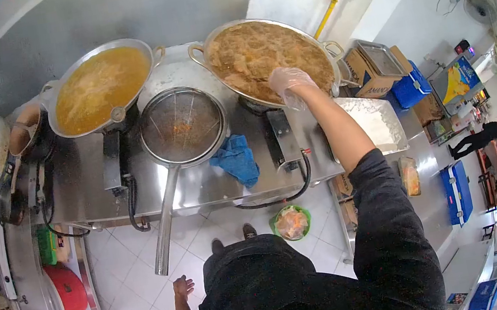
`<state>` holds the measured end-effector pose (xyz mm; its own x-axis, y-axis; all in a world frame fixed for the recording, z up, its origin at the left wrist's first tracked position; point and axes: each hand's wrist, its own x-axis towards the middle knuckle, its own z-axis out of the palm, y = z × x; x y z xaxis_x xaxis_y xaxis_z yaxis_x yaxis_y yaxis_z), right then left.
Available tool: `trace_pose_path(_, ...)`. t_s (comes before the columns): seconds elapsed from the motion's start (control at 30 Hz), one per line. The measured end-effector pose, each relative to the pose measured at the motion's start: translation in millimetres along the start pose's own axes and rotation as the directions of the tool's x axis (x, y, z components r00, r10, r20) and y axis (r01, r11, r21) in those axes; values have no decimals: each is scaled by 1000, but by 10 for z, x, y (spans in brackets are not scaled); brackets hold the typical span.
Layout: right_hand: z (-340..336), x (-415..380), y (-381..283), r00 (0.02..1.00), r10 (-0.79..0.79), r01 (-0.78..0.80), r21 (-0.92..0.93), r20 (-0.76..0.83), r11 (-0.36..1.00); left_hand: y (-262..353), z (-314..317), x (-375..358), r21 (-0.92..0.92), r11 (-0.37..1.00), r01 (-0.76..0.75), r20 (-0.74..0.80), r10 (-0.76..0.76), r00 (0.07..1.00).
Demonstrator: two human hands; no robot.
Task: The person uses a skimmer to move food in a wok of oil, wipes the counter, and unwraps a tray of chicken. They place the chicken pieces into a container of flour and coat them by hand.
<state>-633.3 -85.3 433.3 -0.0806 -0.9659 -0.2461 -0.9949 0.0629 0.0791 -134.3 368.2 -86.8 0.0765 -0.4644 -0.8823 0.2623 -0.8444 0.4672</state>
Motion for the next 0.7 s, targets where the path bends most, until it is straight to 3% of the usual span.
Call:
trace_pose_path(0.1, 39, 168, 22, 998, -53, 57, -185, 25, 981, 146, 124, -120, 122, 992, 38, -75, -29, 997)
trace_pose_path(0.13, 89, 219, 6, 999, -31, 33, -179, 11, 983, 95, 30, -64, 7, 998, 59, 2, -59, 998)
trace_pose_path(0.4, 369, 394, -71, 993, 23, -47, -213, -113, 976, -232, -36, -105, -69, 995, 78, -64, -83, 995)
trace_pose_path(0.5, 576, 806, 224, 988, 43, -46, -18, -147, 999, -410, -45, -139, -42, 989, 140, -81, -143, 986)
trace_pose_path(0.57, 454, 932, 478, 990, -138, 139, 233, -21, 962, -523, -55, -161, -18, 984, 178, -93, -179, 979)
trace_pose_path(0.63, 416, 927, 504, 969, -224, 240, 195, -103, 951, -615, -30, -166, 11, 978, 210, -98, -208, 973)
trace_pose_path(0.7, 523, 861, 463, 923, -236, 234, -43, -304, 971, -640, 1, -161, 43, 974, 224, -95, -219, 971)
